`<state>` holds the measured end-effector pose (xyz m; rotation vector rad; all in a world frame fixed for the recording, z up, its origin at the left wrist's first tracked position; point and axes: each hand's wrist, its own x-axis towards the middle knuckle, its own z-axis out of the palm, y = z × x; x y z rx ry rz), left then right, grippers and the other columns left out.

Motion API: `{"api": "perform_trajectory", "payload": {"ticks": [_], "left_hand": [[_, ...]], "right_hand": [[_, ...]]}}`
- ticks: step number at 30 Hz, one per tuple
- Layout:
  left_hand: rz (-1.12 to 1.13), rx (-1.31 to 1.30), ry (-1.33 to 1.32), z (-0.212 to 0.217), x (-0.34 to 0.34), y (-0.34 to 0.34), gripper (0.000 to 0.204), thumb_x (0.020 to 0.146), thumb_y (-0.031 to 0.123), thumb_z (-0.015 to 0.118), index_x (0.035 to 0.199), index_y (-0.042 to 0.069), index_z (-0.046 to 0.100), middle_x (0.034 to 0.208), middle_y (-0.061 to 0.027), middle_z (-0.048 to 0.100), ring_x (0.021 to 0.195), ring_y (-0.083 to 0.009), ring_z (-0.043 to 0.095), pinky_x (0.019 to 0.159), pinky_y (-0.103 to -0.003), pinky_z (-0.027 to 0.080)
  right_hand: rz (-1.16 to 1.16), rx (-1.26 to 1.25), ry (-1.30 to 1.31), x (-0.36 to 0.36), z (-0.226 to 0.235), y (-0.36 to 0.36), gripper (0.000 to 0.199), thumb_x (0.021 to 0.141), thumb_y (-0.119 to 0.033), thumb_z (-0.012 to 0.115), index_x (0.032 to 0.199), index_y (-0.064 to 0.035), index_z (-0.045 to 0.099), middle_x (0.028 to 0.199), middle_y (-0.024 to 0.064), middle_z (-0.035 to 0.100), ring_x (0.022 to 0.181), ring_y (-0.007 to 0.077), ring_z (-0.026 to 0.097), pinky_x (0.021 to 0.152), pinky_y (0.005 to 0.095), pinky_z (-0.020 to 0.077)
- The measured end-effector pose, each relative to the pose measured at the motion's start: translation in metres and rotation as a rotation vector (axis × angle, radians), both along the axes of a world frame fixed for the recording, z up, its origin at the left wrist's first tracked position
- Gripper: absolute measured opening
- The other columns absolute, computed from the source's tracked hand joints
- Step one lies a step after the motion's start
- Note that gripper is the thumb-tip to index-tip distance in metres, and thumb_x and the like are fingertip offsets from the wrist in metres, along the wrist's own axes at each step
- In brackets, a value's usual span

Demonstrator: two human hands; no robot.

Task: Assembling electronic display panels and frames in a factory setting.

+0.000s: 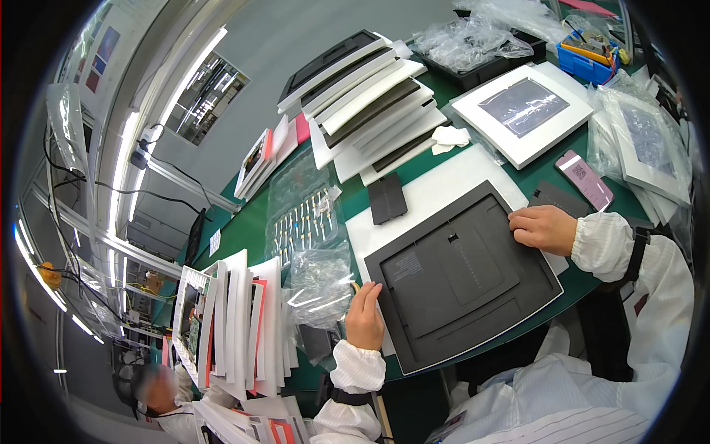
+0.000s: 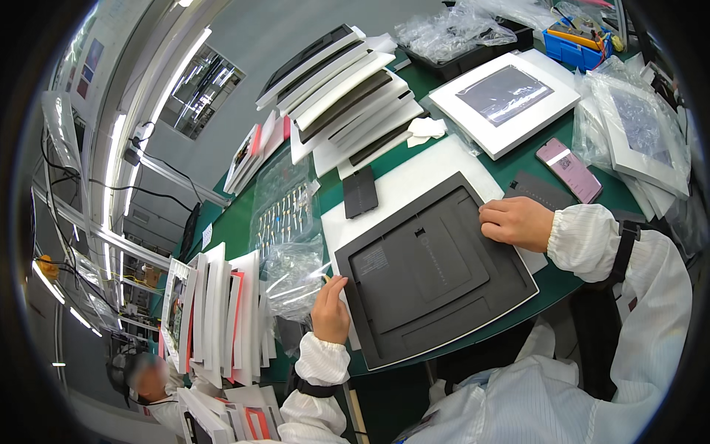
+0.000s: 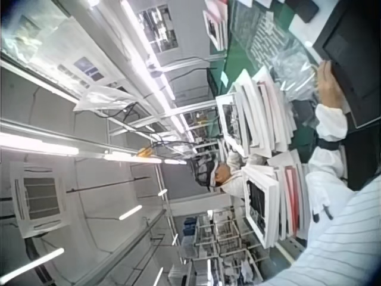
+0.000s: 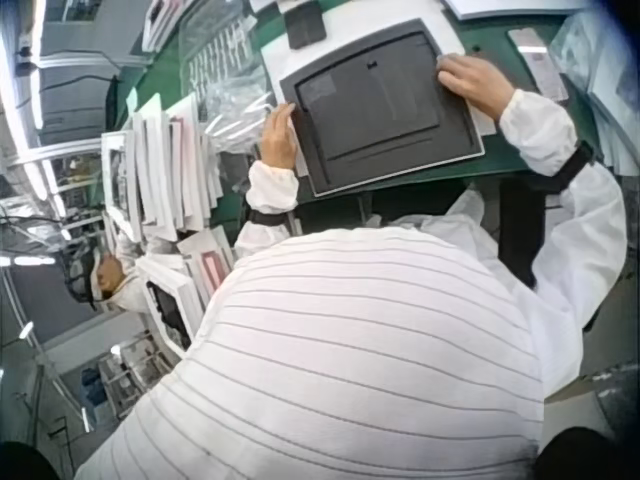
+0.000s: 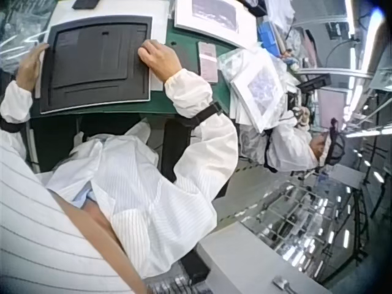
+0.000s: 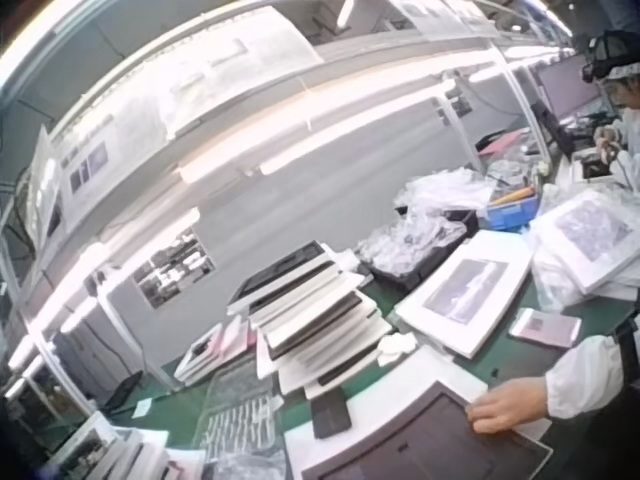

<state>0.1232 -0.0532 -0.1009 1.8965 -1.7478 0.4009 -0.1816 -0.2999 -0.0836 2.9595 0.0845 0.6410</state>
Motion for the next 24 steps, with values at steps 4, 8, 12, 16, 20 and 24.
{"api": "perform_trajectory", "payload": {"ticks": [4, 8, 12, 16, 20, 24], "left_hand": [[0.046, 0.013, 0.145, -0.003, 0.001, -0.007, 0.034, 0.075, -0.006, 0.055, 0.108, 0.000, 0.054, 0.104, -0.0153, 0.058, 0.095, -0.0302, 0.058, 0.078, -0.034, 0.049], [0.174, 0.034, 0.311, -0.013, -0.003, -0.016, 0.039, 0.078, 0.005, 0.060, 0.115, 0.001, 0.049, 0.110, -0.0153, 0.053, 0.098, -0.0267, 0.054, 0.077, -0.034, 0.047], [0.214, 0.064, 0.544, -0.018, -0.008, -0.021, 0.041, 0.081, 0.009, 0.058, 0.118, -0.001, 0.045, 0.115, -0.0185, 0.048, 0.109, -0.0335, 0.047, 0.091, -0.039, 0.038], [0.160, 0.030, 0.497, -0.030, -0.007, -0.019, 0.041, 0.084, 0.011, 0.054, 0.121, -0.001, 0.043, 0.119, -0.0195, 0.045, 0.116, -0.0357, 0.040, 0.099, -0.041, 0.030], [0.136, 0.058, 0.420, -0.030, -0.007, -0.021, 0.041, 0.085, 0.010, 0.053, 0.122, -0.001, 0.041, 0.123, -0.0209, 0.042, 0.119, -0.0372, 0.035, 0.101, -0.043, 0.027], [0.132, 0.063, 0.408, -0.026, -0.004, -0.021, 0.043, 0.084, 0.010, 0.054, 0.123, -0.001, 0.041, 0.123, -0.0220, 0.041, 0.118, -0.0373, 0.036, 0.100, -0.043, 0.028]], "right_hand": [[-0.093, 0.180, 0.009, 0.000, 0.001, 0.002, 0.014, 0.067, 0.003, 0.056, 0.079, -0.0021, 0.051, 0.091, 0.0089, 0.055, 0.085, 0.0228, 0.057, 0.070, 0.0294, 0.0496], [-0.333, 0.445, -0.096, 0.010, 0.006, 0.020, 0.013, 0.072, 0.004, 0.055, 0.084, -0.0017, 0.054, 0.092, 0.0092, 0.053, 0.086, 0.0253, 0.056, 0.075, 0.0322, 0.0475], [-0.503, 0.606, -0.042, 0.018, -0.001, 0.026, 0.024, 0.077, -0.001, 0.056, 0.101, -0.0018, 0.053, 0.100, 0.0130, 0.050, 0.092, 0.0293, 0.054, 0.082, 0.0351, 0.0447], [-0.622, 0.626, 0.035, 0.028, -0.001, 0.027, 0.030, 0.077, -0.003, 0.060, 0.106, -0.0024, 0.052, 0.105, 0.0156, 0.049, 0.095, 0.0308, 0.053, 0.084, 0.0346, 0.0437], [-0.480, 0.332, -0.064, 0.049, 0.012, 0.029, 0.031, 0.076, -0.005, 0.062, 0.106, -0.0029, 0.053, 0.104, 0.0147, 0.052, 0.097, 0.0302, 0.051, 0.086, 0.0346, 0.0420], [-0.272, 0.706, 0.033, 0.081, 0.011, 0.024, 0.028, 0.077, -0.003, 0.061, 0.104, -0.0013, 0.055, 0.095, 0.0114, 0.058, 0.097, 0.0274, 0.052, 0.085, 0.0351, 0.0421]]}}
